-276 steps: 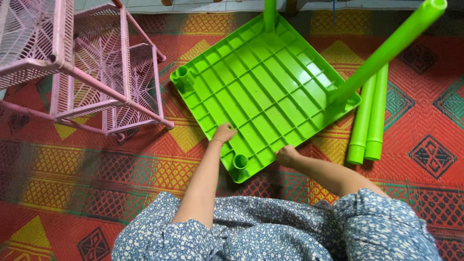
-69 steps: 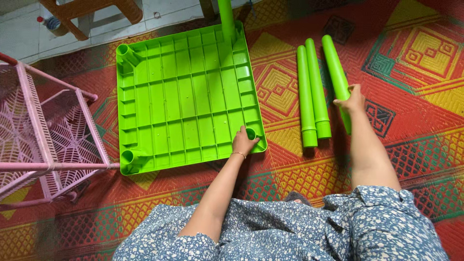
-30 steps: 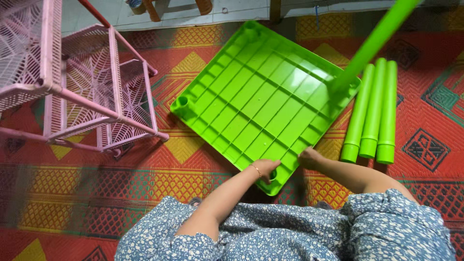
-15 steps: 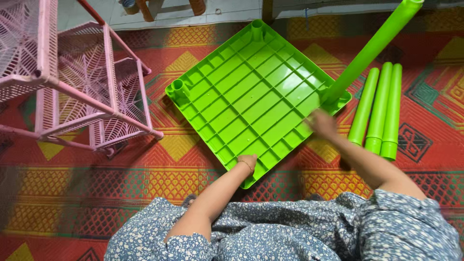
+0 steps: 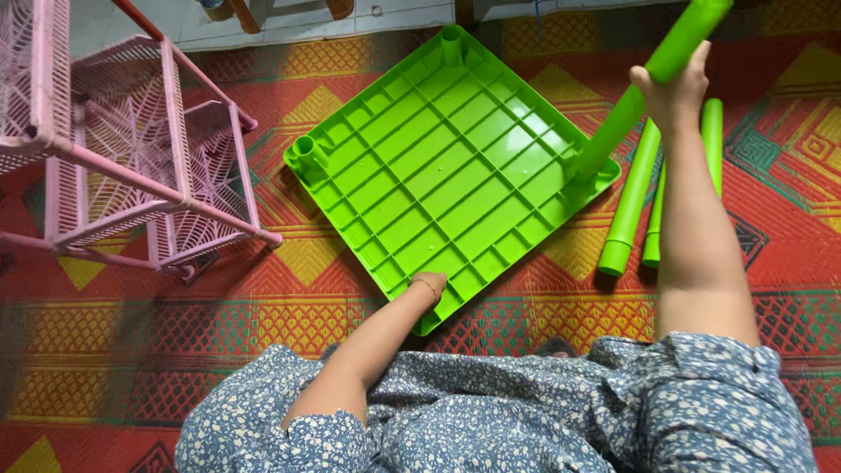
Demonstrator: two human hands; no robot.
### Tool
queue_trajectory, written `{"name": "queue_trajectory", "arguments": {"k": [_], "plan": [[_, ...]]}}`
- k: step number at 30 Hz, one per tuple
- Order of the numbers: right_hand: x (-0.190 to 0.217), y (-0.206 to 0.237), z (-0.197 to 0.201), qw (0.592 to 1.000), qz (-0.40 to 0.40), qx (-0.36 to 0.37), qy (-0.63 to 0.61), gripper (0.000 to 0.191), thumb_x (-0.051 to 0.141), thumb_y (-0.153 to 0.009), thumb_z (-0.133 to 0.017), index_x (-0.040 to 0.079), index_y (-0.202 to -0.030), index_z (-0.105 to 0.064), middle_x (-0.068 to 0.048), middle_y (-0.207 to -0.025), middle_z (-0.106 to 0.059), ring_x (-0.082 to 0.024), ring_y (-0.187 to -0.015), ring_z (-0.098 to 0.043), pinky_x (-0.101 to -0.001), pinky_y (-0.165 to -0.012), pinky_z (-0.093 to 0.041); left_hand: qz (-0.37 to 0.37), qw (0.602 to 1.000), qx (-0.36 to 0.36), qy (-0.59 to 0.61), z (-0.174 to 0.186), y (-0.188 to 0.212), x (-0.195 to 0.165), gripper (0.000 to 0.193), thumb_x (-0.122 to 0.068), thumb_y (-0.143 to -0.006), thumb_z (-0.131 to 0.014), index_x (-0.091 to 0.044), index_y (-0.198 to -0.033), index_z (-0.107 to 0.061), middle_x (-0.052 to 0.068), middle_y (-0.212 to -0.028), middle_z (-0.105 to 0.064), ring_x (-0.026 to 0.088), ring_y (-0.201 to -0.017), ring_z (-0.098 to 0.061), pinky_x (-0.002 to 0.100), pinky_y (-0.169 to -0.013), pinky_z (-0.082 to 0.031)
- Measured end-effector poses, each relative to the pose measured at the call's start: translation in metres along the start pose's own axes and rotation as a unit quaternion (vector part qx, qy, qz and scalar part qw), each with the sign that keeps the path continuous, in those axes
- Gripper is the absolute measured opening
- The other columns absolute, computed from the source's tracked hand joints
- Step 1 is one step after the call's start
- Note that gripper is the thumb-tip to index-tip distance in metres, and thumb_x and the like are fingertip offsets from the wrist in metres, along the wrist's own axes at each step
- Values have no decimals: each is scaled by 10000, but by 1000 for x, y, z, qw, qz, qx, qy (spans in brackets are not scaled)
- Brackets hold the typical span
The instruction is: The person sits on the floor with a green plastic table upside down and pulls the plastic legs off the table one at a time, setting the detached legs on the mat beside them. They then pick the legs back up and push them back onto the table's leg sockets, reattaching them by hand.
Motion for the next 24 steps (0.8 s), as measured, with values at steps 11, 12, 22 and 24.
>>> {"name": "queue_trajectory", "arguments": {"k": [11, 12, 22, 24], "plan": [[-27, 65, 2, 990, -36, -90, -101, 867, 134, -803, -858, -29, -1513, -387, -135, -1085, -674, -335, -995, -693, -435, -947, -585, 70, 992, -84, 59, 7, 11, 79, 357, -79, -881, -694, -161, -1227, -656, 158, -1355, -593, 429, -1135, -632, 519, -824, -589], [-21, 69, -3, 990, -9, -117, -75, 884, 121, -789, -874, -38, -1500, -374, -143, -1094, -664, -332, -1021, -687, -428, -947, -575, 87, 986, -120, 71, 10, 14, 92, 354, -81, -891, -681, -174, -1231, -651, 161, -1370, -576, 442, -1142, -620, 526, -825, -586], [40, 87, -53, 966, -109, -28, -232, 178, -4, -834, -820, 32, -891, -655, -75, -847, -744, -153, -793, -741, -312, -775, -611, 187, 906, -348, 150, 21, 31, 194, 400, -49, -945, -566, -274, -1274, -599, 146, -1510, -426, 545, -1224, -525, 582, -851, -561], [38, 83, -55, 955, -121, 9, -270, 175, -53, -851, -808, 20, -858, -649, -82, -847, -735, -179, -784, -726, -342, -768, -605, 195, 914, -317, 162, 21, 26, 201, 441, -18, -935, -557, -279, -1288, -596, 123, -1520, -432, 529, -1241, -538, 574, -897, -558]]}}
Point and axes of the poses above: each hand's wrist, its own y-axis away from the middle knuckle, its own z-axis out of the back of the hand, x = y × z, the point moved 1 cm from there along -y, towards the middle knuckle
